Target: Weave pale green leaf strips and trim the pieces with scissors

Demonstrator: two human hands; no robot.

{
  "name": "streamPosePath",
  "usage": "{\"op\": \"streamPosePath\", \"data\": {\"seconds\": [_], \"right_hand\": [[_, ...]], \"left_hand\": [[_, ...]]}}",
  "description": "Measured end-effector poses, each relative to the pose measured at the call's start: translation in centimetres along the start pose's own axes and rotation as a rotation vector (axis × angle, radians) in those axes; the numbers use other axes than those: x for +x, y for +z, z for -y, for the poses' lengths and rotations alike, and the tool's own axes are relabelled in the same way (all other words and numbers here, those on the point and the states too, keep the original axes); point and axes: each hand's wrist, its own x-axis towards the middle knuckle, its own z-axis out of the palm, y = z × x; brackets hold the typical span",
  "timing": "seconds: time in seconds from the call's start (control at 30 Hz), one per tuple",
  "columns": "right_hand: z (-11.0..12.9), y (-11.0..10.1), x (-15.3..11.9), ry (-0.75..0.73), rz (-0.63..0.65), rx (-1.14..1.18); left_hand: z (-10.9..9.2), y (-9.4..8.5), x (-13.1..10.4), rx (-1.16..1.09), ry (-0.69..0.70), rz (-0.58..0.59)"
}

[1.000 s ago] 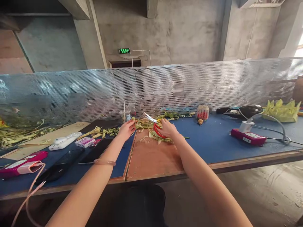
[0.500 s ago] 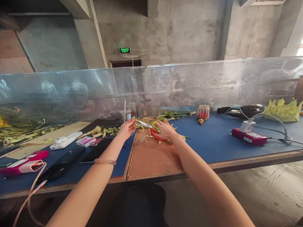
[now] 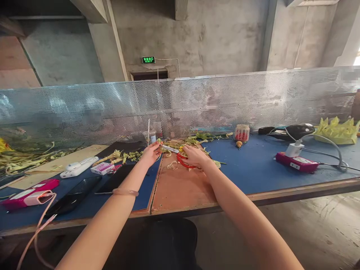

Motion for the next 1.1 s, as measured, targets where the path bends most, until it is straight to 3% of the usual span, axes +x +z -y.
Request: {"op": "streamPosePath", "data": {"seconds": [0.77, 1.1], "right_hand": [[-0.4, 0.7, 0.22, -0.032, -0.026, -0.025], [-0.11, 0.5, -0.1, 0.014, -0.05, -0.023]], "left_hand": [[-0.03, -0.12, 0.34, -0.037, 0.023, -0.09], [-0.11, -0.21, 0.24, -0.081, -0.013, -0.041]]}}
